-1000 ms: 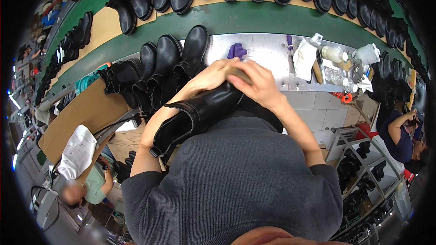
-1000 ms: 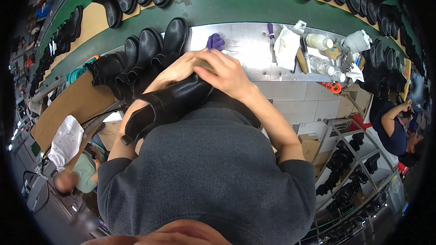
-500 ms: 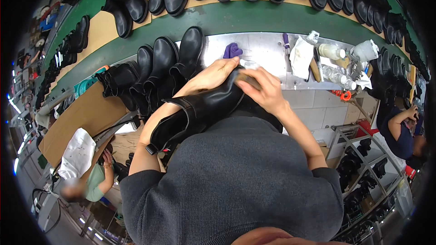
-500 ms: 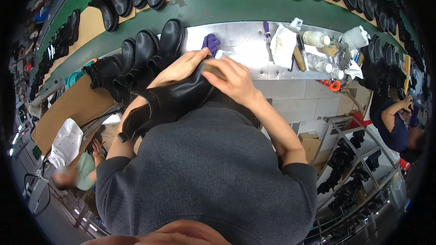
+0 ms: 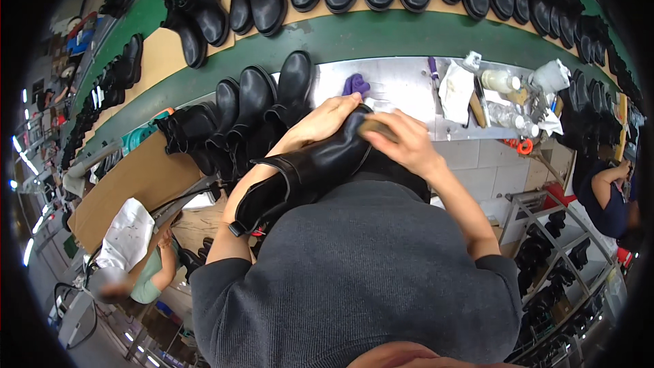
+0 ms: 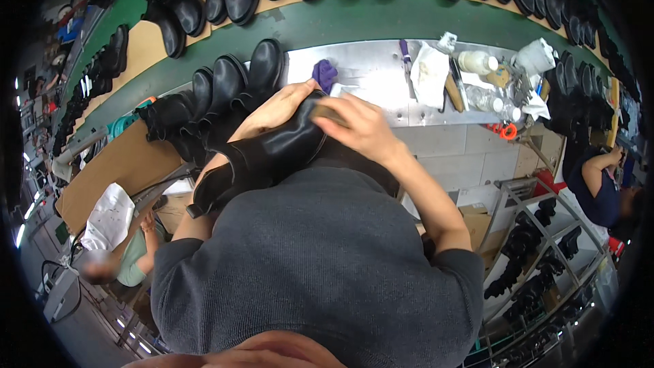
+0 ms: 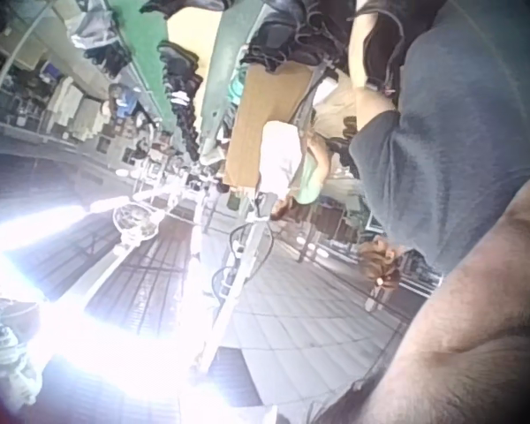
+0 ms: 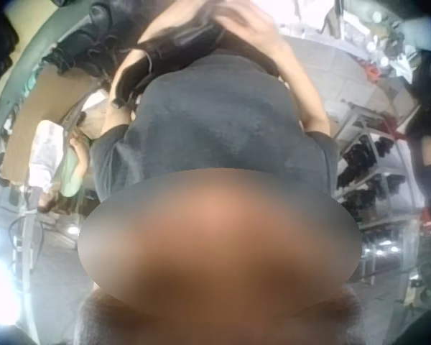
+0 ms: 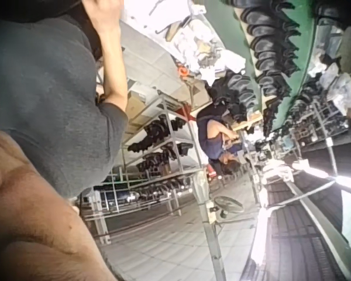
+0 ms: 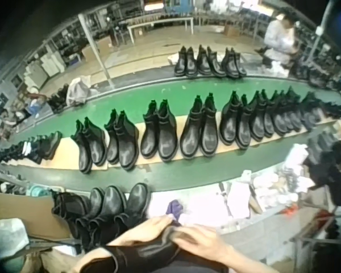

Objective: The person cleans black leather boots on a factory assembly line. They use a sponge to apply a substance to the boots and then wipe them with a white cloth. The person handles the boots one at a time, rotating them to clean different surfaces, and places them back on the conveyor belt.

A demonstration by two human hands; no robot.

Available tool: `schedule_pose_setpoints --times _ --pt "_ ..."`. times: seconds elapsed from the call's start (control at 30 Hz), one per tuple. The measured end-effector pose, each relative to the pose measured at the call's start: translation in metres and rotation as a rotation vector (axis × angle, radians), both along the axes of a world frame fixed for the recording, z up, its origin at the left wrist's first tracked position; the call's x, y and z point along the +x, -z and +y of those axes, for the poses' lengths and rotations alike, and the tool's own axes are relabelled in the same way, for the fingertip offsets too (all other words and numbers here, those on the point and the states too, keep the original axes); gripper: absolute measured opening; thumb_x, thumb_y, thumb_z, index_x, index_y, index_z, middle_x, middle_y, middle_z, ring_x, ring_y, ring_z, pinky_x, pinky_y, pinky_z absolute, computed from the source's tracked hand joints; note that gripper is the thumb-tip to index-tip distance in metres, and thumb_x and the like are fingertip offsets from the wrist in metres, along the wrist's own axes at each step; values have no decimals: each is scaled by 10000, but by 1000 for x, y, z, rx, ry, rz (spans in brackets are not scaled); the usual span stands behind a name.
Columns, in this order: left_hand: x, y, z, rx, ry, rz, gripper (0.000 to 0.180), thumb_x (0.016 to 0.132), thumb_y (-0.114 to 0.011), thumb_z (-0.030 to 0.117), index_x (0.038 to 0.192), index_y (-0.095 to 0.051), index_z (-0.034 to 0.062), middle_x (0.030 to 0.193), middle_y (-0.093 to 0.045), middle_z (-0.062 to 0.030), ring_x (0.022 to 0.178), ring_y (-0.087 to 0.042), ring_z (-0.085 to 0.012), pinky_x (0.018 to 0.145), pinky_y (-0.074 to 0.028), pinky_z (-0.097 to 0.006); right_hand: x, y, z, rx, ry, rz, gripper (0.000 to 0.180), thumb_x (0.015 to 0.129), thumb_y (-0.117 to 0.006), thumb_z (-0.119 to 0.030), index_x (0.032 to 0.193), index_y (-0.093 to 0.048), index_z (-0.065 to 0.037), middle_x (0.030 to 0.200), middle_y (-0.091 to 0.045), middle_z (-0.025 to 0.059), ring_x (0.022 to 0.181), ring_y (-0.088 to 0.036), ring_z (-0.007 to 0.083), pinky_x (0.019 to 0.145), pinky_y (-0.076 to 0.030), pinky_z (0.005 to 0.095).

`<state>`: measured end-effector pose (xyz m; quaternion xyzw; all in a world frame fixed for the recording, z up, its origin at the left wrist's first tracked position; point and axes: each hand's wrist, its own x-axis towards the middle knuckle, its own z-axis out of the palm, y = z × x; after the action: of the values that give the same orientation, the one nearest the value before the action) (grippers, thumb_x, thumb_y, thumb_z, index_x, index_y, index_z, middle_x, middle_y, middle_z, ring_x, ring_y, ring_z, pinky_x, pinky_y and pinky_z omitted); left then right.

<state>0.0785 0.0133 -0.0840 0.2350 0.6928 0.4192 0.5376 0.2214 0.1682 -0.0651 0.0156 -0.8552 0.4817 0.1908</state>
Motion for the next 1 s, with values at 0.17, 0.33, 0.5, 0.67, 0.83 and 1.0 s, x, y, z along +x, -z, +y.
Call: schedule_pose_setpoints --times 0.17,0.33,0.5,0.67,0.83,1.0 --pt "-44 -27 -22 98 -745 -426 401 1005 -419 412 1003 -615 62 796 -617 -11 678 -586 -93 638 -506 -256 31 112 47 211 339 -269 240 876 -649 -204 1076 -628 -73 853 -624 109 745 -619 294 653 -488 393" --pt "-77 -10 -53 561 -863 -713 411 966 -483 442 1019 -613 55 858 -649 -48 735 -629 -141 667 -532 -285 1 127 45 609 436 -375 422 847 -657 -211 1238 -560 -86 1150 -570 138 1045 -541 331 859 -442 469" --pt "-77 -4 -48 672 -921 -713 407 940 -524 437 1037 -611 51 883 -650 -57 772 -631 -156 707 -526 -293 -30 114 -16 521 -197 -276 558 769 -695 -159 1300 -523 -142 1400 -450 75 1349 -359 269 1093 -267 524" --pt "-76 4 -45 711 -968 -687 412 915 -565 432 1056 -609 47 907 -651 -66 810 -633 -171 746 -521 -301 -3 149 33 787 -7 -420 426 793 -627 -68 1214 -595 -130 1402 -464 60 1389 -314 233 1092 -170 627" --pt "-73 11 -43 714 -1003 -622 426 889 -606 427 1074 -607 43 932 -652 -75 848 -635 -186 786 -515 -309 -56 37 6 -243 36 -349 612 845 -687 -254 1382 -455 -75 1423 -436 154 1327 -384 306 1070 -334 405" --pt "-91 10 -14 486 -922 104 448 864 -647 422 1092 -605 38 956 -653 -84 885 -637 -201 826 -510 -317 -82 -3 -40 -662 -143 -471 1029 702 -821 -362 1452 -238 33 1428 -384 226 1352 -356 305 1117 -275 386"
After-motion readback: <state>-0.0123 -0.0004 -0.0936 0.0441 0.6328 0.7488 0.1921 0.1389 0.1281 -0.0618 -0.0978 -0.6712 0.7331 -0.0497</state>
